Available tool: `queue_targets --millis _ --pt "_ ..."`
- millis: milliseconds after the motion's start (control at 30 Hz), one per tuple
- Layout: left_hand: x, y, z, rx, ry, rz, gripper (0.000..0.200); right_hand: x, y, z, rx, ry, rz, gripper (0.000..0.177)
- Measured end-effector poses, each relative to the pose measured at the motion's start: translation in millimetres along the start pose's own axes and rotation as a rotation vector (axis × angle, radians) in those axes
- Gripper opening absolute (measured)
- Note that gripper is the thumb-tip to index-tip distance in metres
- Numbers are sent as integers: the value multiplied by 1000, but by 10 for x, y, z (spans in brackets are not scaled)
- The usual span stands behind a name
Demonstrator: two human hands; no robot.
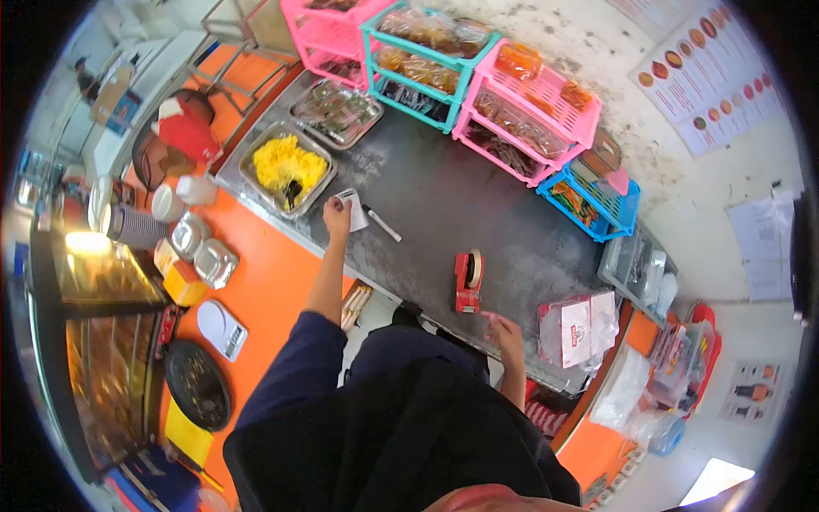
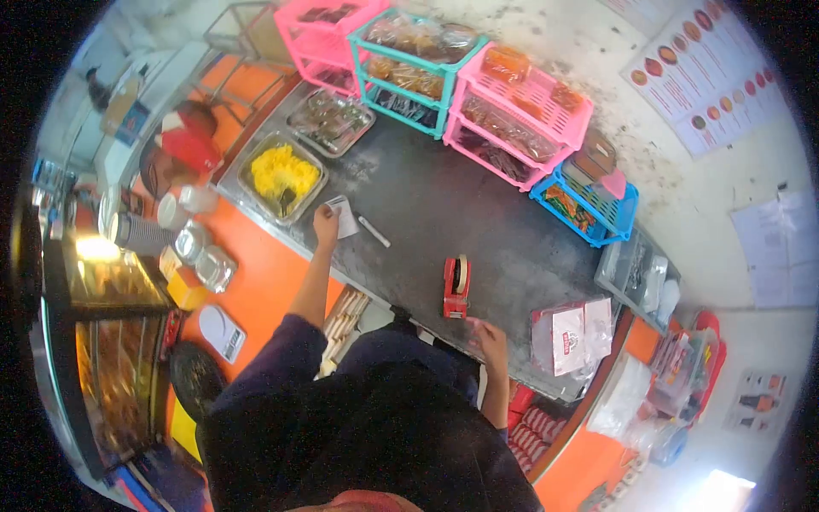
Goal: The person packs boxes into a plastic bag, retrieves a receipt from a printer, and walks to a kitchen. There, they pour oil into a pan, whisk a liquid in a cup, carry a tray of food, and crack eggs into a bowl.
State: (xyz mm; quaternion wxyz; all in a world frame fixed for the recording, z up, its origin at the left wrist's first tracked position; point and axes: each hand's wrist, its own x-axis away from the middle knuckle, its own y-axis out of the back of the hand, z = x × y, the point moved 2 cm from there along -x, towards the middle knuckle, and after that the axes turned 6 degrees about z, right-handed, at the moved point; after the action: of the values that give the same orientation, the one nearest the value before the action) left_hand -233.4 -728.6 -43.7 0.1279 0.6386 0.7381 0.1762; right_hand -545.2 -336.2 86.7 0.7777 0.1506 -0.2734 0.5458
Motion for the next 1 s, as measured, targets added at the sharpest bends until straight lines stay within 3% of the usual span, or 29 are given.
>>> queue_targets --millis 67,133,167,233,300,367,433,500,533,600,667,733,767,833,867,933,1000 --pt "85 91 -586 100 -73 116 20 90 -262 586 -23 154 -12 34" --pt "320 58 -1249 811 -184 374 17 41 -495 1046 -56 403 38 30" --pt "505 89 -1554 802 -189 422 17 -1 -578 1222 -89 515 82 30" --pt "965 95 -2073 762 -96 765 25 32 -845 1666 -130 629 172 30" --pt "1414 93 -2348 699 -141 939 30 17 -1012 1953 31 794 154 29" --pt "1752 43 -2380 636 -186 1075 35 -207 -1046 1891 120 816 118 29" --pt "2001 4 -2330 697 -83 1220 39 -342 -1076 1712 219 831 117 32" --pt "2111 35 -2327 665 -53 1268 39 -414 -1020 1553 76 955 -281 42" --pt "2157 48 -2313 632 -21 1319 39 -487 -962 1421 76 952 -272 42" --pt "2217 60 -2193 618 -41 1345 40 -617 -638 983 134 633 -483 52" --pt "2274 145 -2223 709 15 1235 45 -695 -226 515 347 534 -485 45" --pt "2310 250 -2224 747 74 1167 52 -783 97 109 502 193 -185 36" --pt "2307 300 -2174 794 105 1123 54 -725 85 69 503 189 -182 36" --pt "2325 390 -2151 912 170 1075 51 -588 -32 -69 241 -111 -25 24" --pt "2325 406 -2089 910 173 1070 51 -624 -57 -111 242 -113 -20 24" --pt "2297 411 -1828 860 247 976 45 -732 -141 -251 -101 -178 263 23" --pt "2364 481 -1816 844 332 994 40 -721 -91 -312 -148 -94 311 23"
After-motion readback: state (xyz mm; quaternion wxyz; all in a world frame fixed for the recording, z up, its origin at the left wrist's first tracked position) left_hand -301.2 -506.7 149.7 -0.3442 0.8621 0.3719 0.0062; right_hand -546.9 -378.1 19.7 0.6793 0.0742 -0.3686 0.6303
